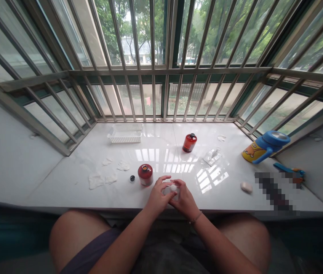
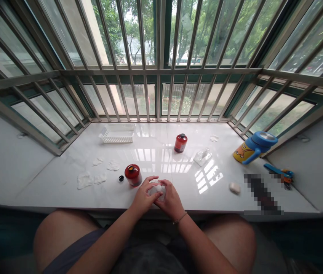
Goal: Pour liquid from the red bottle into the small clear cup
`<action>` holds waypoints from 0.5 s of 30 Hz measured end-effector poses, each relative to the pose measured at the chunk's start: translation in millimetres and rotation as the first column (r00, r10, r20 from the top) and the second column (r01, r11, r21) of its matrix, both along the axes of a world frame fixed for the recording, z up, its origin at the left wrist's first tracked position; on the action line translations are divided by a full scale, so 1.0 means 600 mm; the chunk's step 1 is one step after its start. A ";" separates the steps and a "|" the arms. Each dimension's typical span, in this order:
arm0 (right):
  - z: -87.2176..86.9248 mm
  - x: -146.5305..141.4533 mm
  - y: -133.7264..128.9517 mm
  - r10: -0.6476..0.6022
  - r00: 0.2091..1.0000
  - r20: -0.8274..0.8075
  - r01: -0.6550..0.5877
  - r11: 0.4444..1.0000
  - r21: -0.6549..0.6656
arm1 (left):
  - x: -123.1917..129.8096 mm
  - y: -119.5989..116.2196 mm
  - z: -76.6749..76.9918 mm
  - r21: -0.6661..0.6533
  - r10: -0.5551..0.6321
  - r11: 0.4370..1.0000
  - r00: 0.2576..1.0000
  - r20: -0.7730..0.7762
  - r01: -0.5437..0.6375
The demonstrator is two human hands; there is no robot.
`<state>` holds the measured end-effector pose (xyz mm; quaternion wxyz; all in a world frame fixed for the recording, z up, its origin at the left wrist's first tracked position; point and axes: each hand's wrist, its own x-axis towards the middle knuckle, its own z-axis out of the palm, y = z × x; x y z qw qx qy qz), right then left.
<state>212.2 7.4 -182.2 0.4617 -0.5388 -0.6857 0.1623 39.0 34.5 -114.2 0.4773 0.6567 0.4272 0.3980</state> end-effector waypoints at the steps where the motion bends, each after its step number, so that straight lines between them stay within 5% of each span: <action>1: 0.000 0.000 0.000 0.000 1.000 0.000 0.000 1.000 0.002 | 0.001 0.001 0.001 -0.001 0.006 1.000 1.000 -0.006 -0.006; 10: -0.003 0.003 0.002 0.030 1.000 -0.004 -0.030 0.999 0.014 | 0.021 0.001 -0.018 0.020 0.155 0.988 0.986 0.061 -0.156; 15: -0.006 0.003 0.001 0.044 0.999 -0.012 -0.044 0.999 0.019 | 0.015 0.002 -0.014 0.050 0.055 0.997 0.998 0.040 -0.057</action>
